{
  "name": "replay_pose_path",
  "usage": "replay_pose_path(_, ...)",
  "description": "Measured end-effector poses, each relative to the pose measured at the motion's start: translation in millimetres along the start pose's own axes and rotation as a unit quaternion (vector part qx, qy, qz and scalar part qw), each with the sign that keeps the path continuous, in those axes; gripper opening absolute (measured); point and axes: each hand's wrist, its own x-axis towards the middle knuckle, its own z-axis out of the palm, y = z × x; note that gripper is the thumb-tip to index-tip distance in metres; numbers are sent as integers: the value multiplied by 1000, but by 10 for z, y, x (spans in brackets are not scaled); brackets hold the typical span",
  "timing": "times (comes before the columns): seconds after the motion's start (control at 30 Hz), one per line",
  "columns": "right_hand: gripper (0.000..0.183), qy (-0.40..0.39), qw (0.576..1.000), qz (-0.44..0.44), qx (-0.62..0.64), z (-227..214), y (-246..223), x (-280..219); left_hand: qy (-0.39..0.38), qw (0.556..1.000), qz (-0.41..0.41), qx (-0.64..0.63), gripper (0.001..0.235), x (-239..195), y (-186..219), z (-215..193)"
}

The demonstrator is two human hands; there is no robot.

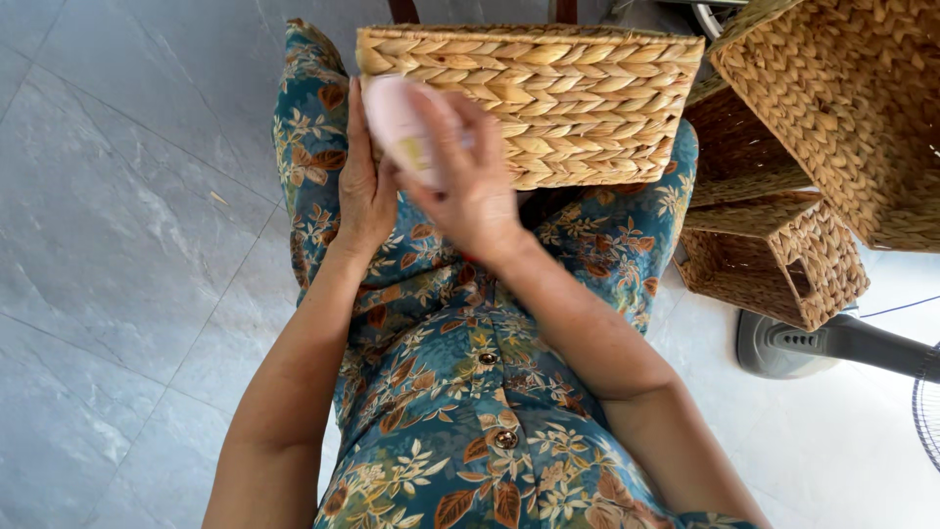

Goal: The person wipes the interior of a woven basket with a green cloth, then moves to a sink to wet a brush and scrub the exterior of a smaller woven basket. The person handles two baskets and uses a cloth and brush during the cleaning process.

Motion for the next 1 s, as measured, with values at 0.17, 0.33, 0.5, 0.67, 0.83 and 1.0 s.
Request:
replay_pose_path(0.17,87,102,982,115,-108,-708,555,-385,-3,1000,9,-8,68,-26,110,-5)
replay_pose_path(0.33,88,144,973,163,-77,-673,420,-476,-16,999,14,-44,59,26,166,-17)
replay_pose_path(0.5,94,-2,999,20,29,-87,-117,-338,-12,999,20,-44,57,29,164,-60)
replay_pose_path(0.67,92,-22,999,44,-20,-322,120,-357,-6,999,16,-28,55,32,173,-60)
replay_pose_path(0.83,91,85,985,131,-80,-834,532,-669,-9,997,4,-71,56,3,121,-58)
replay_pose_path(1.0,92,91,985,126,-69,-557,221,-718,2,999,43,-12,53,-15,88,-39)
